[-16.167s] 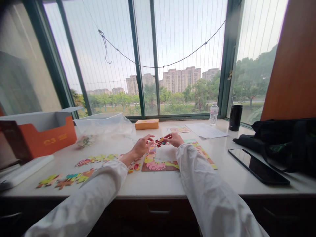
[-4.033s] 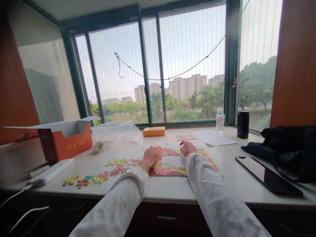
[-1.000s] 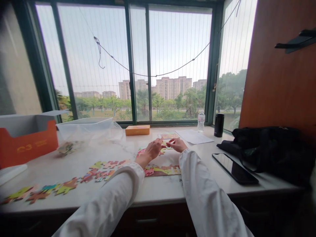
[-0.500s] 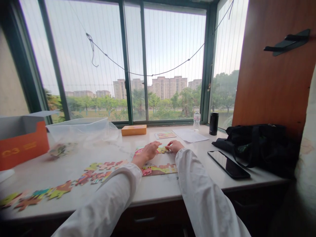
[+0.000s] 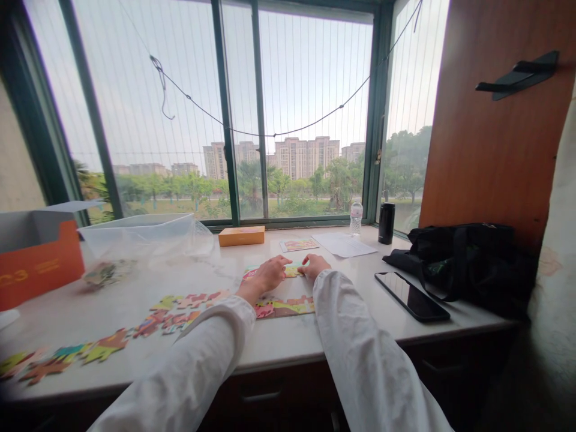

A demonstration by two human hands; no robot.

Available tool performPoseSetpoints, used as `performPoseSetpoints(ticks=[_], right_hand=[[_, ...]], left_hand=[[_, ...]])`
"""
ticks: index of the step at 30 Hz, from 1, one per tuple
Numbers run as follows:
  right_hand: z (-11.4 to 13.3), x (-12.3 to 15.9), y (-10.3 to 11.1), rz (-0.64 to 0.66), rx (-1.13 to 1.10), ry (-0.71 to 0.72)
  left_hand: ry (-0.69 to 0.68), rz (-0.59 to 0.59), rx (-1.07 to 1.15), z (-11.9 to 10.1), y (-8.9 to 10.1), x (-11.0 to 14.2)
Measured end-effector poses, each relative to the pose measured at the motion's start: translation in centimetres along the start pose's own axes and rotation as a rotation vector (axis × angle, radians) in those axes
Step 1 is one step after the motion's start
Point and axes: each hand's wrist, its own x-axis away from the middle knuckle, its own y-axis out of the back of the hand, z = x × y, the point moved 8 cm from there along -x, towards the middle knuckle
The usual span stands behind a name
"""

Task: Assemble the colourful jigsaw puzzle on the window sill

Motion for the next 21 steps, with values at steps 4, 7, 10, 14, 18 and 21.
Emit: performPoseSetpoints(ticks=[4, 7, 10, 14, 18, 21], right_hand=[[-0.3, -0.2, 1.1, -0.104, 0.006, -0.009], [-0.8, -0.5, 1.8, -0.157, 0.015, -0.043], [-0.8, -0.6, 1.9, -0.152, -0.015, -0.036], [-0.4, -0.7, 1.1, -0.093, -0.088, 0.009], [-0.2, -0.6, 0.3, -0.029, -0.040, 0.014], [0.2, -0.4, 1.0, -0.073, -0.065, 0.033]], left_hand=[[0.004, 0.010, 0.000, 0.0, -0.1, 0.1], [0.004, 0.016, 0.010, -0.1, 0.1, 0.3], [-0.004, 0.030, 0.010, -0.2, 0.1, 0.5], [-0.032, 0.061, 0.021, -0.5, -0.3, 0.7], [-0.015, 0.052, 0.046, -0.5, -0.6, 0.6], [-0.030, 0.055, 0.020, -0.7, -0.7, 0.6]])
